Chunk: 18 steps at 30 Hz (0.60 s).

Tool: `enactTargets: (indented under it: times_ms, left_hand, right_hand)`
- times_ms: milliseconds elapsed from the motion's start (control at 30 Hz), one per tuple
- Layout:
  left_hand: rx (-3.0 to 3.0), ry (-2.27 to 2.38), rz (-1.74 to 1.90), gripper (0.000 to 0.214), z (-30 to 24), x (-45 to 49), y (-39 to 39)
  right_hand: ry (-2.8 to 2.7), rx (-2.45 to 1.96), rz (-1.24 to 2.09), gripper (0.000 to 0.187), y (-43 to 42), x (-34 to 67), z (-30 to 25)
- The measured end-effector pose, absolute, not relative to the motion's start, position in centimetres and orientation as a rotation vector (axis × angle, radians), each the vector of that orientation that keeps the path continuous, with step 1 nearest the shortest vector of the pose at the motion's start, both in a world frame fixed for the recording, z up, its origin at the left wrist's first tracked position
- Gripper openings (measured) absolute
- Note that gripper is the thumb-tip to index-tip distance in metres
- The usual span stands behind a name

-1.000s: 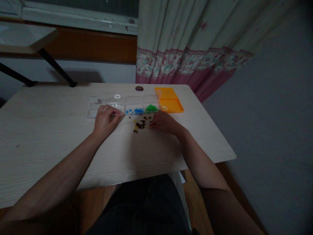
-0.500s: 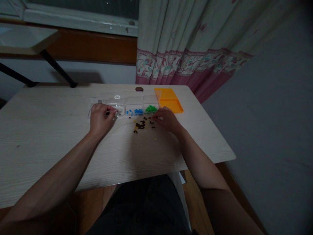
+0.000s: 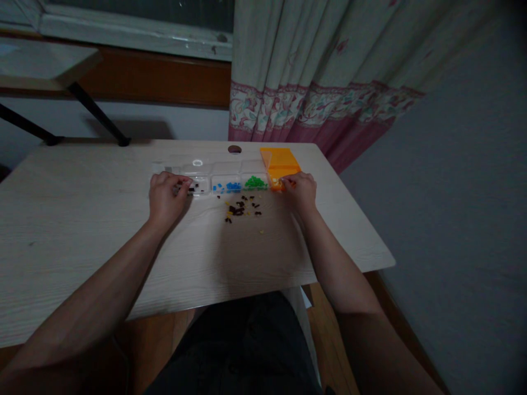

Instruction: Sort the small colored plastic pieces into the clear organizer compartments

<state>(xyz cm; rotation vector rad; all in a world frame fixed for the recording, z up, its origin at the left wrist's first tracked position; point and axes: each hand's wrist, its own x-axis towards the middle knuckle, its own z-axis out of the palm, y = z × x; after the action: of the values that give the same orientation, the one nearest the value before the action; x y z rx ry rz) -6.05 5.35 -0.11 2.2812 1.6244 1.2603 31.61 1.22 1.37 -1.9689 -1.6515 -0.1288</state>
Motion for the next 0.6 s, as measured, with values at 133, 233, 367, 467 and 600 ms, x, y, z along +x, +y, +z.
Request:
enactTargets:
  times_ms: [133,233,367,467,600]
  left_hand:
    - [2.248,1.621,1.25,0.027,-0.03,-6.14,5.46]
    - [2.259,1.629,1.24,0.029,-0.01,-6.18,5.5]
    - [2.276,1.646,1.246,0.027,-0.01,-6.19,5.46]
    - [2.291,1.637,1.263,0.027,-0.01,-6.17,5.46]
    - [2.331,1.607,1.251,0.028,0.32,-5.84,5.07]
  right_hand:
    - [-1.673,-1.905,-0.148,0.032,1.39,31.61,1.11]
    - [-1.678,-1.897,-0.165,0.032,1.55,31.69,0.96]
    - [-1.71,-1.89,-0.166,0.033,1.71,31.75,0.87]
    - [-1.73,-1.88,-0.151,0.032,1.77,31.63,0.97]
    - [-1.781,-1.844,-0.109,0.031,1.68,31.14,1.26]
